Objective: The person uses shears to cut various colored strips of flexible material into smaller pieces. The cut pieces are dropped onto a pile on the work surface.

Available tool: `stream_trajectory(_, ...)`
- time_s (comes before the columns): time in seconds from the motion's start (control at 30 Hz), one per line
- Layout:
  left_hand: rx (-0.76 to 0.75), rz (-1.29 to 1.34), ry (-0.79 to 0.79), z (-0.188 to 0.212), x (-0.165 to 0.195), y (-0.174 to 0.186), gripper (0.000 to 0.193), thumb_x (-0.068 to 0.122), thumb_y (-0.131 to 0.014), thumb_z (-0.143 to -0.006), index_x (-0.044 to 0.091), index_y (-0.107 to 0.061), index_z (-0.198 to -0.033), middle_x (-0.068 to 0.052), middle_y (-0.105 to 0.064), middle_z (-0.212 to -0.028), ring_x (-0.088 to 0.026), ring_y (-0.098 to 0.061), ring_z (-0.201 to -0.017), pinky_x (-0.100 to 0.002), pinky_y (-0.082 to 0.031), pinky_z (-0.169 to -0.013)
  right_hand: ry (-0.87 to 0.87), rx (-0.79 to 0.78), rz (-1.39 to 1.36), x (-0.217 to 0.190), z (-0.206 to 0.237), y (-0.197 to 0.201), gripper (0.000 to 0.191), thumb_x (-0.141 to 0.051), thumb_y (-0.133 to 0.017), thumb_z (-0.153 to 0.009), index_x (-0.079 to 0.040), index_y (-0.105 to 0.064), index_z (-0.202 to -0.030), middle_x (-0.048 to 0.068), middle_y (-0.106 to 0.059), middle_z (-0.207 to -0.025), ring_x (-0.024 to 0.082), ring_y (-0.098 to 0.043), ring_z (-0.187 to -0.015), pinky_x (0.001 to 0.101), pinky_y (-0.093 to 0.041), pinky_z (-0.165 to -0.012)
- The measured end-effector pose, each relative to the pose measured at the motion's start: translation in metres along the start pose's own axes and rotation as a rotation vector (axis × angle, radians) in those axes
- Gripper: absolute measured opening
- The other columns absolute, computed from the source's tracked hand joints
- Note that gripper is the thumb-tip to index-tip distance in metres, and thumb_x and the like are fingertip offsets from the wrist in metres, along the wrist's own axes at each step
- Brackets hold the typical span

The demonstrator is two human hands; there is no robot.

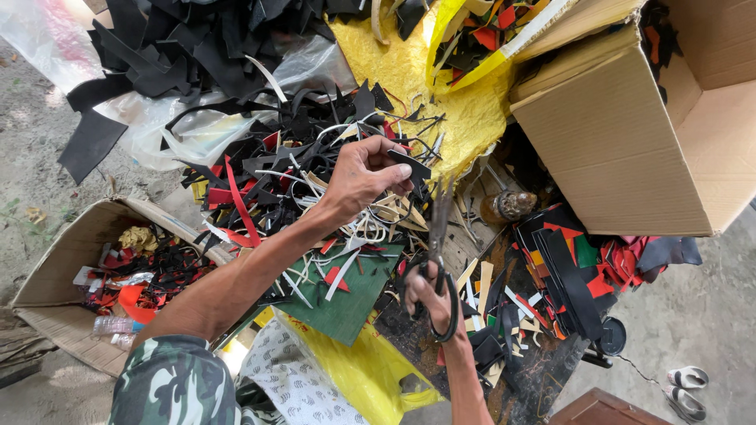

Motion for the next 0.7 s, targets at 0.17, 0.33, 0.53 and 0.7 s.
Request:
stream_trajectory(0.17, -0.036, 0.033, 0.07, 0.007, -0.006, -0.003, 0.022, 0.003, -0.075, -0.088, -0.005, -0.065, -0.106, -0.014, -0.075, -0.09, -0.018, -0.075, -0.076, -0.03, -0.063, -0.068, 0.208, 0.188, -0.135, -0.015, -0.007, 0.0, 0.035, -0.034, -0.071, -0.098, -0.008, -0.057, -0.079, -0.003, -0.055, -0.055, 0.008, -0.051, -0.04, 0.0241, -0.047, -0.037)
stream_trajectory(0.33, -0.095, 0.19, 0.148, 0.019, -0.017, -0.015, 0.021, 0.001, -0.079, -0.087, -0.007, -0.064, -0.098, -0.016, -0.074, -0.089, -0.021, -0.077, -0.078, -0.032, -0.063, -0.068, 0.217, 0.108, -0.425, -0.041, -0.035, -0.003, 0.023, -0.023, -0.065, -0.103, 0.0, -0.07, -0.098, -0.001, -0.058, -0.062, 0.007, -0.052, -0.047, 0.0215, -0.042, -0.042)
stream_trajectory(0.53, -0.292, -0.198, 0.16, 0.029, -0.025, -0.018, 0.027, 0.004, -0.076, -0.086, -0.003, -0.071, -0.111, -0.013, -0.076, -0.089, -0.016, -0.073, -0.073, -0.027, -0.062, -0.066, 0.25, 0.226, -0.261, -0.066, -0.048, -0.002, 0.012, -0.012, -0.071, -0.097, -0.001, -0.067, -0.095, 0.001, -0.058, -0.063, 0.01, -0.055, -0.049, 0.0243, -0.045, -0.046)
stream_trajectory(0.7, -0.226, -0.059, 0.275, 0.026, -0.024, -0.016, 0.021, 0.009, -0.07, -0.093, -0.005, -0.069, -0.109, -0.016, -0.077, -0.088, -0.019, -0.076, -0.072, -0.029, -0.061, -0.061, 0.313, 0.389, -0.185, -0.065, -0.044, -0.001, 0.018, -0.016, -0.071, -0.099, -0.002, -0.065, -0.09, 0.001, -0.059, -0.063, 0.01, -0.057, -0.049, 0.0241, -0.045, -0.046)
Point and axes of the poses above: each hand's wrist, its own z-axis away from the middle knuckle, its own y-axis out of the back of the hand, x = y × z, the point moved 1 cm from there along -z, towards the middle knuckle
